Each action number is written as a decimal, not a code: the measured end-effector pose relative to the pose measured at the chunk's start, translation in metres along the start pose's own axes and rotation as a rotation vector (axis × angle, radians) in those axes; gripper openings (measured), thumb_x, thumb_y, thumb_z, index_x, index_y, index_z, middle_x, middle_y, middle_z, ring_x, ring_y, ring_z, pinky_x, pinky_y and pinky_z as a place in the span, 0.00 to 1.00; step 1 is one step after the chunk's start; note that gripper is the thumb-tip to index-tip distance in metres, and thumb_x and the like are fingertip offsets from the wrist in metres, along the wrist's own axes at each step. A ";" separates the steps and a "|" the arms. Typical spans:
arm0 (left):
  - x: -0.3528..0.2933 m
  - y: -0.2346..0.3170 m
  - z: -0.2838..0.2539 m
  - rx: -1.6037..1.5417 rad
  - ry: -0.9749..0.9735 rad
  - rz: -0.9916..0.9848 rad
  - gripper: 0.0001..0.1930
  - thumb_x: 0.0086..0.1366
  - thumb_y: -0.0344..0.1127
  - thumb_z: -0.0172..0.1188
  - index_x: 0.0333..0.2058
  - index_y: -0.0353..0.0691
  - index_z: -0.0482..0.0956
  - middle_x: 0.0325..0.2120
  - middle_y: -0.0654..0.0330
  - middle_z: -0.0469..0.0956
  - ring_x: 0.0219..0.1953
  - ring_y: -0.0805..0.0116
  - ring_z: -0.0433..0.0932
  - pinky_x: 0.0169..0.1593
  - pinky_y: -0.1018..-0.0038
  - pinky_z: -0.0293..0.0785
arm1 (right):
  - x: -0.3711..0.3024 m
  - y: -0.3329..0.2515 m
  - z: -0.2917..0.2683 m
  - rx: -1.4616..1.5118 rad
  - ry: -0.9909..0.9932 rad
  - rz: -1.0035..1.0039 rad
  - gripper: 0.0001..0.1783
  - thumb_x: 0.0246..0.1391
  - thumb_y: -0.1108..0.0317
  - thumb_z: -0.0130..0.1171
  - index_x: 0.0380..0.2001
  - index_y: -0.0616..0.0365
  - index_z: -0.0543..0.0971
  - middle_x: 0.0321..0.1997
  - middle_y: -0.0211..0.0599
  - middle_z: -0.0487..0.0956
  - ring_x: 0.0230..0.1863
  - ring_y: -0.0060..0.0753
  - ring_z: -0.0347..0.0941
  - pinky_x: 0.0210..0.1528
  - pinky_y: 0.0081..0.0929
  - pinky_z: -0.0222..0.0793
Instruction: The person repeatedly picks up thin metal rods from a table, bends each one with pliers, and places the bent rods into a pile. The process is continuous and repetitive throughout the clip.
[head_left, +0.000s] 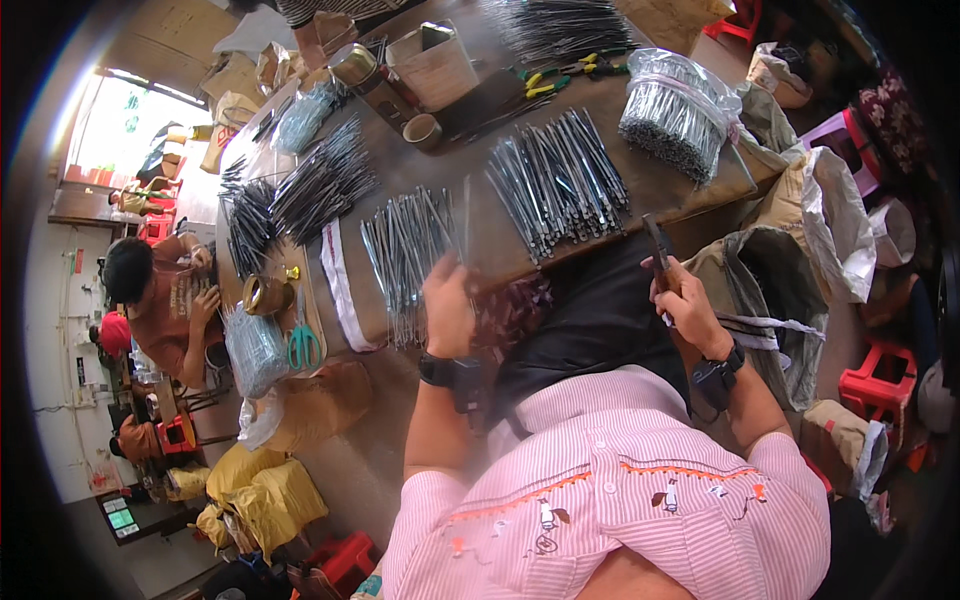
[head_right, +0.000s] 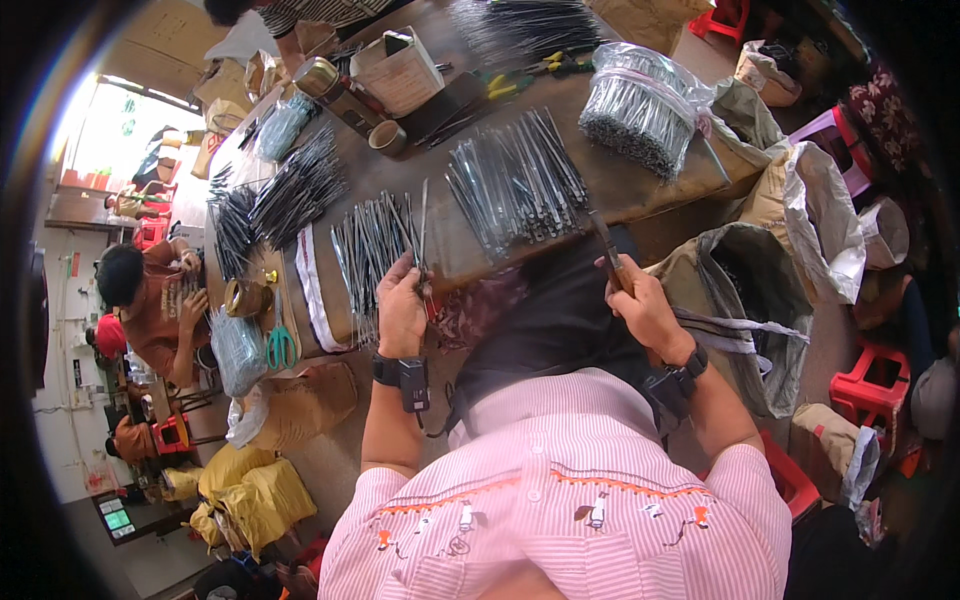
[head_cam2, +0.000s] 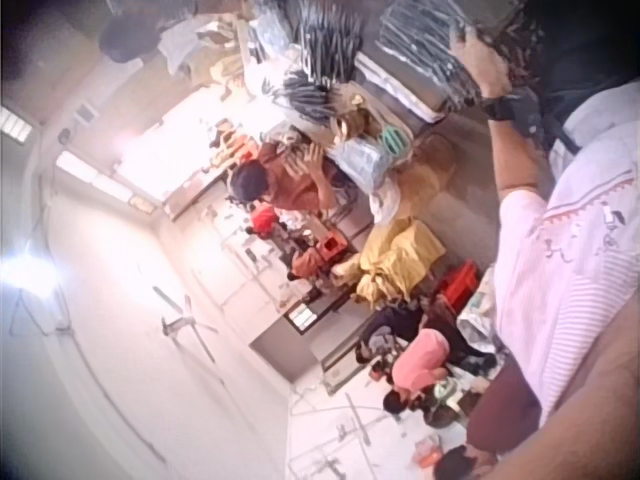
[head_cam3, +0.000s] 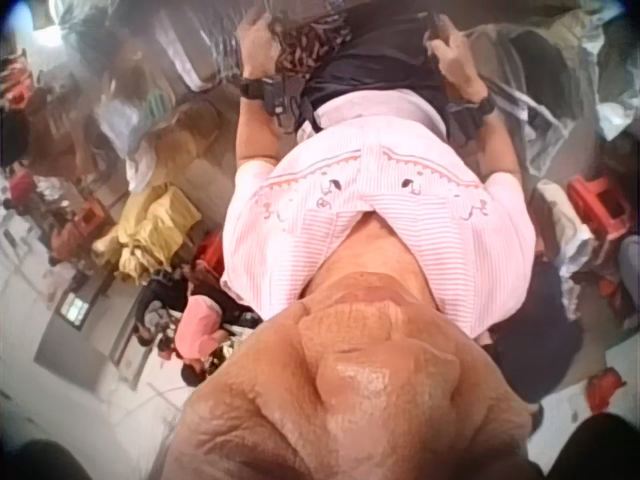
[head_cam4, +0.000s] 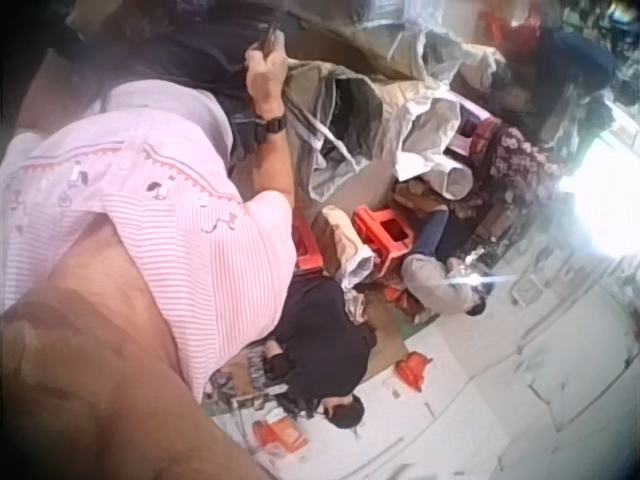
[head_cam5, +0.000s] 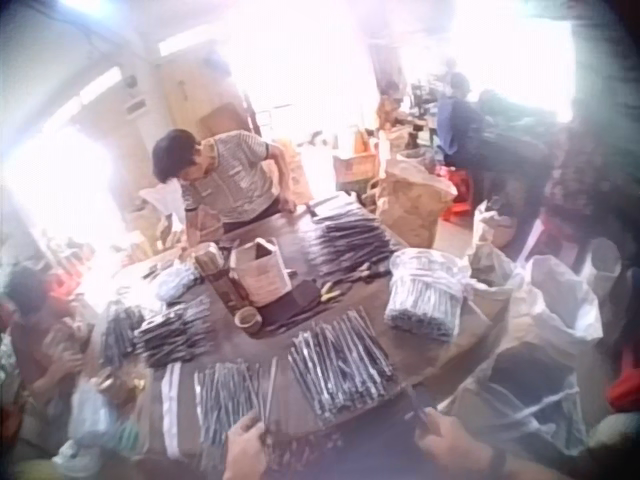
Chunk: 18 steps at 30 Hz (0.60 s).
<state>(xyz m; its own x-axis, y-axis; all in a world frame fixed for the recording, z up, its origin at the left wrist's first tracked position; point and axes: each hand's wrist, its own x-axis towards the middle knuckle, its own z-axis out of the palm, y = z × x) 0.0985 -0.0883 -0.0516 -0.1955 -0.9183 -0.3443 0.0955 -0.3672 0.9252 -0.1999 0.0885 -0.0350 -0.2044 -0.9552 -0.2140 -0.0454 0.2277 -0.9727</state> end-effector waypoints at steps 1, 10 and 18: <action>0.000 -0.004 -0.005 0.020 -0.048 0.056 0.21 0.65 0.25 0.51 0.57 0.32 0.67 0.42 0.54 0.74 0.38 0.68 0.75 0.37 0.77 0.72 | 0.000 0.001 0.000 0.011 0.003 0.003 0.24 0.44 0.73 0.43 0.49 0.61 0.71 0.25 0.31 0.70 0.25 0.19 0.65 0.27 0.16 0.60; -0.015 -0.016 0.059 1.075 0.045 0.448 0.31 0.51 0.34 0.67 0.53 0.34 0.67 0.52 0.40 0.66 0.57 0.42 0.63 0.57 0.58 0.64 | -0.009 0.002 0.005 0.132 0.015 0.101 0.25 0.42 0.74 0.43 0.49 0.61 0.71 0.26 0.32 0.72 0.24 0.19 0.67 0.26 0.16 0.60; 0.015 -0.026 0.065 1.039 0.080 0.348 0.24 0.48 0.32 0.64 0.46 0.36 0.73 0.29 0.45 0.80 0.36 0.48 0.80 0.42 0.62 0.76 | -0.018 0.009 -0.019 0.331 0.075 0.076 0.18 0.45 0.73 0.46 0.42 0.61 0.72 0.28 0.32 0.73 0.25 0.22 0.69 0.27 0.17 0.63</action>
<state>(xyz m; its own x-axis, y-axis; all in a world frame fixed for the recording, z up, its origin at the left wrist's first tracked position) 0.0297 -0.0835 -0.0704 -0.2503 -0.9681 -0.0131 -0.7430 0.1834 0.6437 -0.2151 0.1110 -0.0387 -0.2666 -0.9186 -0.2916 0.2894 0.2123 -0.9334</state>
